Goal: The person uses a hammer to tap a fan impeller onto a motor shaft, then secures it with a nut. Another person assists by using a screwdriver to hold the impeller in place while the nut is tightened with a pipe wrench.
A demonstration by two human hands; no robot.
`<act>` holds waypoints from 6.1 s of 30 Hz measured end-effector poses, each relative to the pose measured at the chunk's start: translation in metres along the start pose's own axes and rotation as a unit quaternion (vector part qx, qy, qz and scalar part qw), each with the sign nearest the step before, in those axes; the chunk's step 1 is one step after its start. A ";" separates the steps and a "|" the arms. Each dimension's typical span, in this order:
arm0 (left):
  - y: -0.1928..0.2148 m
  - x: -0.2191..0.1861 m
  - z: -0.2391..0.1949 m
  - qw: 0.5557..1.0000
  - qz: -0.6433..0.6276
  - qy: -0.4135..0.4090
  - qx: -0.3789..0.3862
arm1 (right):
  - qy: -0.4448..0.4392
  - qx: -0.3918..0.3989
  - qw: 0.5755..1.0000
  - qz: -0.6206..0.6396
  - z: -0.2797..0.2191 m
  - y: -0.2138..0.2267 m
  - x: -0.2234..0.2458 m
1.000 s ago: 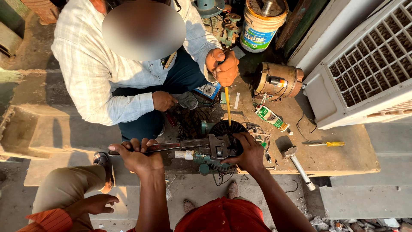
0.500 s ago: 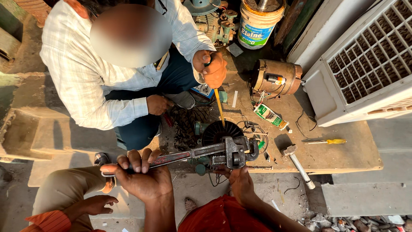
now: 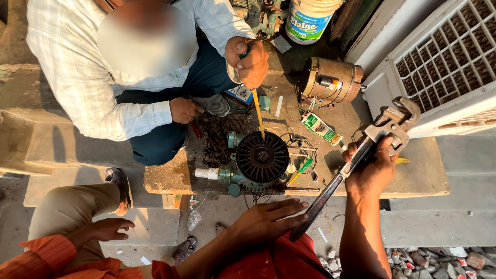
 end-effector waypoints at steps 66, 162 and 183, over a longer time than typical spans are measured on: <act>0.100 0.139 0.059 0.936 -0.059 0.284 -0.200 | -0.326 0.589 0.567 -0.474 -0.043 -0.063 -0.146; 0.098 0.111 0.001 0.925 0.126 0.185 -0.309 | -0.203 0.664 0.630 -0.348 -0.042 -0.073 -0.160; 0.097 0.125 0.001 0.929 0.100 0.187 -0.304 | -0.258 0.567 0.651 -0.433 -0.060 -0.060 -0.139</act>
Point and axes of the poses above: each hand's wrist, its own z-axis towards the middle knuckle, its own y-axis out of the back of the hand, x = y × z, the point moved 10 cm from there along z, towards the middle knuckle, and after that the axes turned 14 degrees about y, right-handed, at the moved point
